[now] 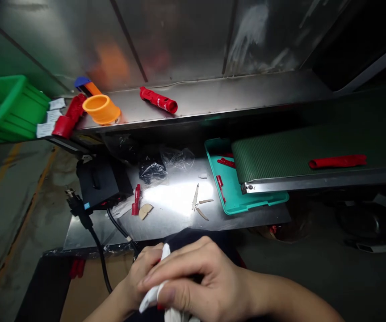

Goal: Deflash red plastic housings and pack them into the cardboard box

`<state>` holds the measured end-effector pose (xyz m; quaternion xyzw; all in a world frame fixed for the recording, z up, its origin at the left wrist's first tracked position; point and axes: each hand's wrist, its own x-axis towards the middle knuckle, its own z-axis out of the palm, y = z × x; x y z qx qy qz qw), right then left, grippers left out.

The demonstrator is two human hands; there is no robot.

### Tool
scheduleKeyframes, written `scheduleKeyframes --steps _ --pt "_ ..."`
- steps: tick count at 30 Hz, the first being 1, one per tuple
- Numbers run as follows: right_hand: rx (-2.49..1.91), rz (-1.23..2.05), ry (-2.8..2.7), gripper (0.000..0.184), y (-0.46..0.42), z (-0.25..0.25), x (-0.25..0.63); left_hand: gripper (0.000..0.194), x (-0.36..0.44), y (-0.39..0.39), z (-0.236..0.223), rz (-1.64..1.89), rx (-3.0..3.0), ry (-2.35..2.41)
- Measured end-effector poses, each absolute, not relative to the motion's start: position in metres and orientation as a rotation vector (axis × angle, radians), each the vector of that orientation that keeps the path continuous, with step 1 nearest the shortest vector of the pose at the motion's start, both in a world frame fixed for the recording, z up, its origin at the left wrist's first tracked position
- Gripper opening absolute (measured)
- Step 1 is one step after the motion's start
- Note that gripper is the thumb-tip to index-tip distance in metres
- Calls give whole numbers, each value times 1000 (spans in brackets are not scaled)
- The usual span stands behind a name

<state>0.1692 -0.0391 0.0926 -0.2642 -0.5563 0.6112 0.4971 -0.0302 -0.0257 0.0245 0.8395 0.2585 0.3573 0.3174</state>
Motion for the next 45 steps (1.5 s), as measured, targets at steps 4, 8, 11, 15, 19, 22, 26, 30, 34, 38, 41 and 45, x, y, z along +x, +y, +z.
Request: scheduleKeyframes --steps 4,8,11,15,19,22,26,30,34,38,41,45 --pt "-435 1273 -1640 34 -26 84 166 11 -40 -28 22 895 2185 822" --pt "-399 934 -1833 49 -10 66 158 15 -47 -31 9 851 1895 925" --pt "-576 691 -1883 54 0 44 149 12 -48 -26 -4 804 1517 1042" --pt "-798 700 -2145 36 15 -17 134 21 -56 -4 -25 801 1063 1310" --pt "-1315 898 -2305 32 52 -99 119 38 -85 20 -45 834 636 1456" --pt "-1668 1009 -2402 34 94 -146 102 44 -108 26 -54 866 430 1460" --pt "-1868 1103 -2504 30 150 -179 64 49 -130 31 -57 928 261 1450" --pt "-1980 1071 -2544 37 189 -192 29 54 -145 39 -61 986 171 1479" --pt "-2116 964 -2517 42 205 -195 19 53 -156 45 -69 1014 127 1534" --pt "-2150 922 -2521 42 208 -196 16 55 -162 49 -75 1005 114 1526" --pt "-2110 946 -2552 38 204 -197 10 53 -164 51 -75 994 124 1495" --pt "-2074 1007 -2564 32 195 -203 -4 51 -167 52 -75 992 139 1457"
